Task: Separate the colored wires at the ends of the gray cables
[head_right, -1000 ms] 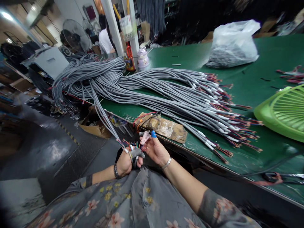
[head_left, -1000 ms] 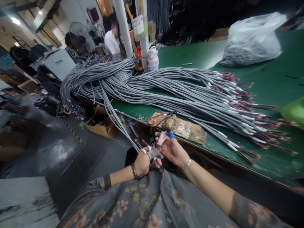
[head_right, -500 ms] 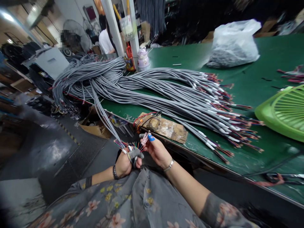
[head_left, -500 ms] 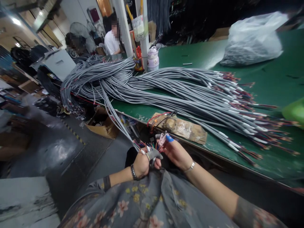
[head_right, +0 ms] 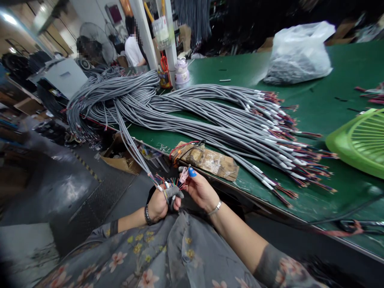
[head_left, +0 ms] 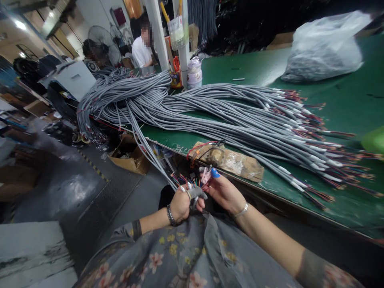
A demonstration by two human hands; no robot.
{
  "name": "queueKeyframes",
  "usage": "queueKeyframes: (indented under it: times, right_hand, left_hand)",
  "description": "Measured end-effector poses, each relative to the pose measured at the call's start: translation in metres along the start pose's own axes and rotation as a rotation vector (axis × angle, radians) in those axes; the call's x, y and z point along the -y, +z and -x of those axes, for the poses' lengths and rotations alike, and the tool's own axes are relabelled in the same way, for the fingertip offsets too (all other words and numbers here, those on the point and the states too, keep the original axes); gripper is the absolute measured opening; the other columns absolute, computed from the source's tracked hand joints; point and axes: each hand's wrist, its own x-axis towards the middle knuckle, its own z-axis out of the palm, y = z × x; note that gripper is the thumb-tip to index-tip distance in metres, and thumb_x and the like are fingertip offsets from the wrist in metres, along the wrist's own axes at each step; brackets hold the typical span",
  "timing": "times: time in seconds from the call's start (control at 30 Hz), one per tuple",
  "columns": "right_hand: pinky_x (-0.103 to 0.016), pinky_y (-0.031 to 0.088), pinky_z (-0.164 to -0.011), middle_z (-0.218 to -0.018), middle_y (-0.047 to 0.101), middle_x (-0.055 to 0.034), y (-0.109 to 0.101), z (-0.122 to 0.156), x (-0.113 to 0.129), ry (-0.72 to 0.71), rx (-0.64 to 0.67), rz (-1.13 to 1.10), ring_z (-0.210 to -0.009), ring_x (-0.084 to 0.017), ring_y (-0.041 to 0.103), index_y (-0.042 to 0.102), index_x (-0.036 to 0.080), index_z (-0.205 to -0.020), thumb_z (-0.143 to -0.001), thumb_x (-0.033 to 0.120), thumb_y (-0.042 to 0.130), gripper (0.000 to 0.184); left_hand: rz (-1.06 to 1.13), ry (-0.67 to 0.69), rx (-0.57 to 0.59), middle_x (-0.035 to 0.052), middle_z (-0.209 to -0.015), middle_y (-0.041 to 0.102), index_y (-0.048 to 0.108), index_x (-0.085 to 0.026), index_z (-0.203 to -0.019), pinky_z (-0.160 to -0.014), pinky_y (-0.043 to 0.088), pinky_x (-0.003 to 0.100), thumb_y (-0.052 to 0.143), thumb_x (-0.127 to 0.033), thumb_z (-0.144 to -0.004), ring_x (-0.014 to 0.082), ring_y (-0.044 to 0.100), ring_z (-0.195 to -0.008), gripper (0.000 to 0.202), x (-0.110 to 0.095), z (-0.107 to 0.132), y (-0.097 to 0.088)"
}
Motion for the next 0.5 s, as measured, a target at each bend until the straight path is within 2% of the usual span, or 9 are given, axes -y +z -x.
queueKeyframes:
  times: [0.27,0.5]
  right_hand:
    - [-0.024,0.047,-0.052,-0.067,0.067,-0.0003,-0.0024,-0.0022,-0.0033,-0.001,-0.052,-0.008,-0.056,-0.012,0.054,0.072,0.020,-0.077,-0.070,0.040,0.077,0.022]
    - [-0.026,0.046,-0.054,-0.079,0.071,-0.0040,-0.0008,-0.0004,-0.0025,0.049,0.004,-0.028,-0.059,-0.013,0.058,0.070,0.020,-0.080,-0.075,0.054,0.067,0.034]
  left_hand:
    - [-0.008,-0.013,0.014,0.0022,-0.037,0.052,0.058,-0.013,-0.052,-0.036,0.031,0.021,0.070,-0.058,-0.052,0.0087,0.043,-0.032,0.046,0.0018,-0.0015,0.0013]
    - [-0.006,0.025,0.010,0.0029,-0.038,0.052,0.060,-0.012,-0.055,-0.037,0.032,0.021,0.071,-0.059,-0.054,0.0090,0.043,-0.032,0.048,0.0007,0.0033,-0.0002]
